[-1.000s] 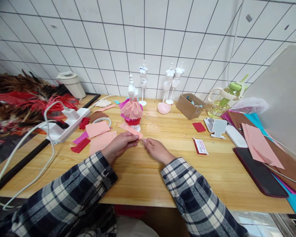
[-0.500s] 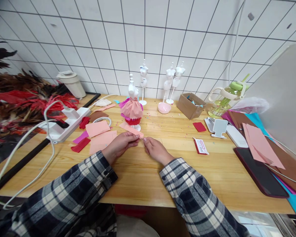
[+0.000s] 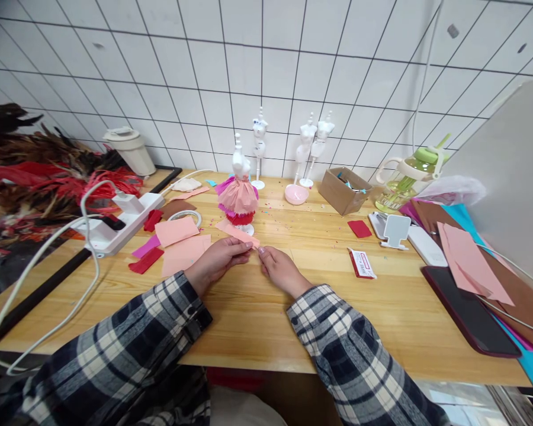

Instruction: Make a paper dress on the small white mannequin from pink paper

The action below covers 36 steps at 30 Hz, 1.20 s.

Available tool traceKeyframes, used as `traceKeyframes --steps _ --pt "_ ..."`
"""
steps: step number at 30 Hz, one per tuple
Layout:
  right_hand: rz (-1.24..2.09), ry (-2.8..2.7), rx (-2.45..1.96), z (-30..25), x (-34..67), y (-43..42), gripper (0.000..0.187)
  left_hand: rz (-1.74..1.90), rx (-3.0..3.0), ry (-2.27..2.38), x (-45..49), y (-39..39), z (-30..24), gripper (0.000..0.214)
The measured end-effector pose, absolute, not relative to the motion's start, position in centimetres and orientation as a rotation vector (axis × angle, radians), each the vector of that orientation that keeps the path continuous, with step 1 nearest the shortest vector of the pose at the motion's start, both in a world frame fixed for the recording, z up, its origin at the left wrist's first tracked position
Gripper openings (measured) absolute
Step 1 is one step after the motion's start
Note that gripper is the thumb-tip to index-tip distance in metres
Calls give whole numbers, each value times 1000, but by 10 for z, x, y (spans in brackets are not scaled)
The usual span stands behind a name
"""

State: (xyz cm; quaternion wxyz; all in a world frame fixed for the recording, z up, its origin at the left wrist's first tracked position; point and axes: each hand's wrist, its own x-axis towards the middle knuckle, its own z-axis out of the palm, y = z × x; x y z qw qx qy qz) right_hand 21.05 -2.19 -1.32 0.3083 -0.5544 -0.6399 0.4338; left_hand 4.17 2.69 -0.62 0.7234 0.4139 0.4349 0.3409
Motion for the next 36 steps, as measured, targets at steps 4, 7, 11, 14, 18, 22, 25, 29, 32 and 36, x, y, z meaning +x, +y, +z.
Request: traceKeyframes --steps 4,7,11,14,18,22,25,29,32,36 --pt "1148 -1691 -1469 -15 211 -21 46 754 922 962 41 27 -6 38" --pt "1135 -1709 -1475 -17 211 -20 47 752 923 957 41 27 -7 37" --pt "1131 -1726 -1478 -15 212 -20 47 748 925 946 40 27 -8 37" --pt "1150 -1733 -1487 -11 214 -21 46 743 926 944 39 27 -7 37" --pt "1144 -1744 -1511 -8 219 -22 48 723 918 927 38 28 -6 35" --pt "1130 -1818 -1489 -10 222 -21 49 693 935 917 37 28 -5 32" --pt "1125 -1825 -1482 -11 222 -20 48 669 958 921 38 28 -5 33" --pt "1175 -1805 -1468 -10 222 -20 49 658 970 919 38 29 -6 32" --pt "1209 -1780 -1464 -9 222 -21 50 656 990 915 37 29 -7 32" --pt "1240 -1777 -1439 -9 222 -21 50 646 1007 914 37 28 -7 31"
